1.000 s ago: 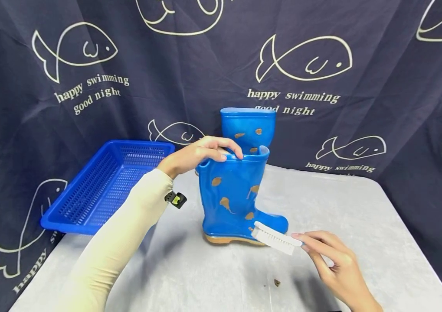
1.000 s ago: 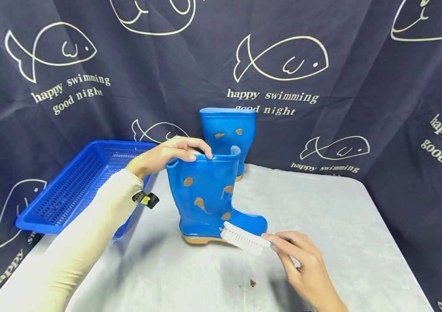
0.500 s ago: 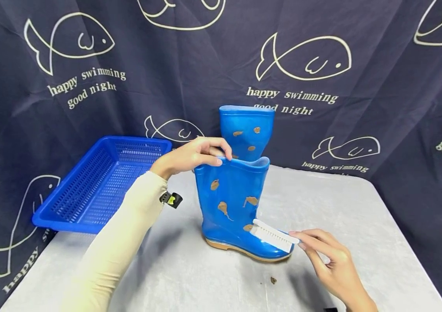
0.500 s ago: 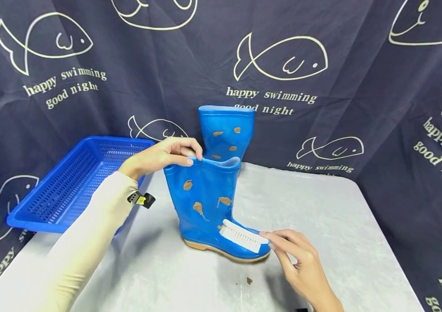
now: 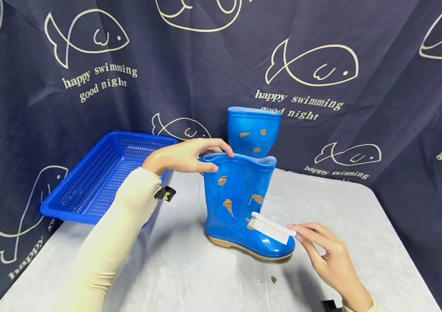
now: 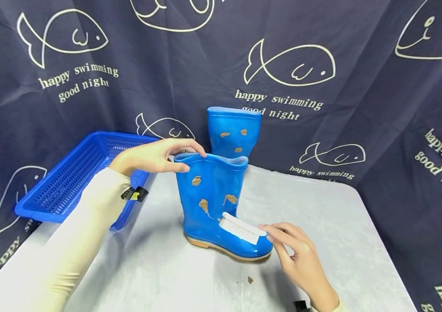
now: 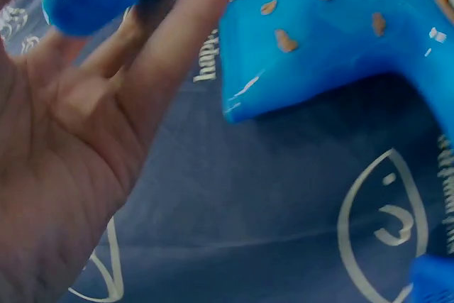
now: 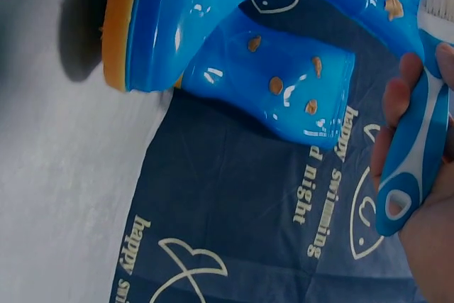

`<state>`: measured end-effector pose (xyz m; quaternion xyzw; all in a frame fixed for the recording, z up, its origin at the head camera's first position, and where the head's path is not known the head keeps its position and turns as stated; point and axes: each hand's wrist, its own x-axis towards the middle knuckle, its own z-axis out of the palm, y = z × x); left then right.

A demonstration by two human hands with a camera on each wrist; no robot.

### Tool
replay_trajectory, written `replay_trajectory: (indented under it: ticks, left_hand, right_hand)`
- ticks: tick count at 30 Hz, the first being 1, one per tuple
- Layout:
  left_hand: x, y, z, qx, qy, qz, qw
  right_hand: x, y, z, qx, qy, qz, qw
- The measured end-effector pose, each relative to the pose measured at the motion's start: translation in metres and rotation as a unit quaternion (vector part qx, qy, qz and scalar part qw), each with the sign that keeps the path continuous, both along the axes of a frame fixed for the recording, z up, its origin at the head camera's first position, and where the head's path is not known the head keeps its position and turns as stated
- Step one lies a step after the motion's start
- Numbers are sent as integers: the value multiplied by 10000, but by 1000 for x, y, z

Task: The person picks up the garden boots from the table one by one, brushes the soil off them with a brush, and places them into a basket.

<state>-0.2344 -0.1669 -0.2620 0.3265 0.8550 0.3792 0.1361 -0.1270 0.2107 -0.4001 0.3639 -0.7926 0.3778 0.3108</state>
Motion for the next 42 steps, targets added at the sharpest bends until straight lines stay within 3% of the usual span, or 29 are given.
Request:
replay_trajectory:
  ticks: [3, 5, 8, 11, 14, 17, 22, 27, 35, 38, 42]
  left_hand:
    - [-1, -4, -18, 696, 27, 453, 9965]
    - [0, -5, -33, 1158, -91, 888, 9893]
    - [7, -5, -56, 1767, -353, 1502, 9721]
    - [14, -1, -75, 2370, -570, 1986, 9493]
    - [14, 2, -88, 2854, -663, 2196, 9306]
    - [14, 3, -96, 3117, -778, 2190, 9213]
    - [21, 3, -105, 3269, -912, 2034, 9184]
    - [25, 3, -112, 3412, -751, 2065, 9140]
    - [22, 5, -114, 3385, -631, 2090, 9153]
    - [20, 6, -112, 3360, -623, 2180, 9142]
    - [16, 8, -112, 3429, -635, 2365, 9069]
  right_hand:
    - [-5, -6, 3, 74, -1, -133, 9999]
    - [-8, -12, 5, 98, 19, -178, 9998]
    - [-11, -21, 8, 90, 122, -231, 9996]
    - [-16, -32, 14, 108, 285, -431, 9986]
    - [-23, -45, 23, 178, 397, -642, 9970]
    - [-31, -57, 31, 263, 442, -700, 9962]
    - [-40, -70, 44, 404, 524, -792, 9947]
    - [-52, -81, 53, 628, 588, -941, 9918]
    - [-65, -81, 48, 965, 731, -351, 9920]
    - [-64, -74, 45, 1114, 574, -351, 9915]
    - [-63, -68, 47, 1057, 405, -427, 9927]
